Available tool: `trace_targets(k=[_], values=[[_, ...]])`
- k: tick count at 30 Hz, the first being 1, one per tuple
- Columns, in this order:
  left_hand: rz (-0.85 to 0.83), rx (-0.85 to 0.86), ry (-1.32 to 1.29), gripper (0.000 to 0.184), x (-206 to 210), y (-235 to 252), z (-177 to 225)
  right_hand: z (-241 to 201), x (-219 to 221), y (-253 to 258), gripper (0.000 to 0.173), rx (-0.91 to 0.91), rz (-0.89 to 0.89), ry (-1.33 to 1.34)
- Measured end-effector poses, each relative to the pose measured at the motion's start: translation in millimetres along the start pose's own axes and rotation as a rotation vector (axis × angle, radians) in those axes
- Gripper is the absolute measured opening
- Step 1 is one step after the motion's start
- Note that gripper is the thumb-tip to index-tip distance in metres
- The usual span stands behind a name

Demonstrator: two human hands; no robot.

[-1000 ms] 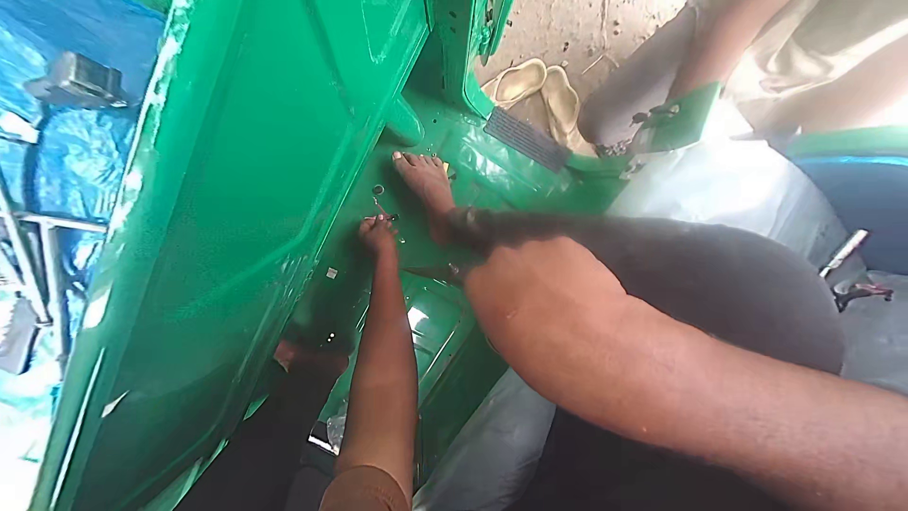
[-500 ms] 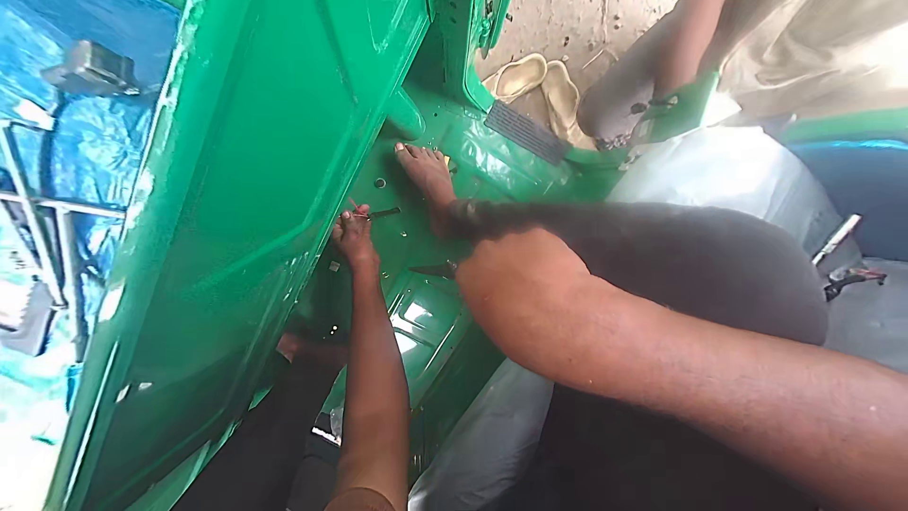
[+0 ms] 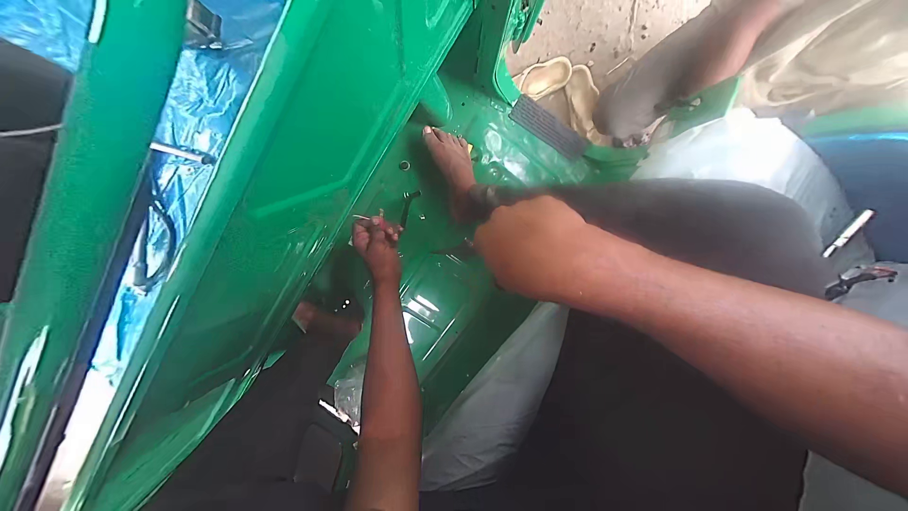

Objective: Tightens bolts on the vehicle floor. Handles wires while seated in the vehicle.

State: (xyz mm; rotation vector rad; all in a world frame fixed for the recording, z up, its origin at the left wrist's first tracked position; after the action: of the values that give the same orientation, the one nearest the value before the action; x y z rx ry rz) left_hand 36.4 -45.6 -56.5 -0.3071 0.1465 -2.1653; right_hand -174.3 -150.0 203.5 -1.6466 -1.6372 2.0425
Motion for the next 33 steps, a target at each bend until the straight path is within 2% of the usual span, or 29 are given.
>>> trace_targets(k=[3,6,7,8,9,10,13,15,17,19,20,21,22,23,27,33], values=[[-0.054,0.016,0.031,0.006,8,-21,-2,0,-2,-1,0.011,-0.007,-0.037,-0.039],[0.023,-0.001,-0.020,0.007,-8,-32,-6,3,4,4,0.014,-0.003,-0.032,-0.035],[0.040,-0.011,-0.019,0.007,-11,-33,-6,4,11,11,0.016,0.001,0.024,-0.031],[0.046,-0.024,-0.003,0.006,-12,-32,-6,5,26,26,0.021,-0.014,0.233,-0.023],[0.053,-0.025,0.013,0.006,-14,-31,-6,6,54,51,0.030,-0.086,0.689,-0.003],[0.059,-0.021,0.030,0.006,-16,-29,-5,2,71,76,0.037,-0.049,0.700,-0.040],[0.060,0.014,0.087,0.010,-17,-15,3,-6,90,110,0.062,-0.036,0.445,-0.076],[0.005,0.015,0.143,0.010,-11,-12,6,4,94,111,0.054,-0.092,0.386,-0.023],[-0.047,0.037,0.185,0.009,-1,-8,10,19,85,110,0.038,-0.129,0.470,-0.004],[-0.062,0.053,0.215,0.009,4,-10,12,31,63,89,0.033,-0.155,0.667,0.000],[-0.058,0.065,0.221,0.010,5,-10,13,30,42,70,0.033,-0.130,0.660,-0.004],[-0.051,0.082,0.223,0.010,6,-10,15,24,12,48,0.032,0.020,0.253,-0.022],[-0.043,0.095,0.218,0.011,8,-11,15,23,-5,37,0.032,0.109,0.103,-0.004],[-0.031,0.101,0.216,0.012,8,-12,15,25,-13,32,0.032,0.150,0.083,0.029],[0.045,0.087,0.183,0.012,9,-13,11,39,-11,33,0.036,0.126,0.223,0.148],[0.109,0.120,0.170,0.011,22,-12,9,27,1,28,0.051,0.139,0.256,0.110]])
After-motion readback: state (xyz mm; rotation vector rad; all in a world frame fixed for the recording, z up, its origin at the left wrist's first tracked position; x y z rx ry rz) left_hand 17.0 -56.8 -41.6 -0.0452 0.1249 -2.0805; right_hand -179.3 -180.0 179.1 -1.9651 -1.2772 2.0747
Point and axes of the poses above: each hand's wrist, its own y-axis towards the middle knuckle, its own x-axis out of the palm, z = x × y, the point moved 6 cm from there along y, towards the middle knuckle, and after that the axes turned 14 degrees about z, right-handed, at the moved point
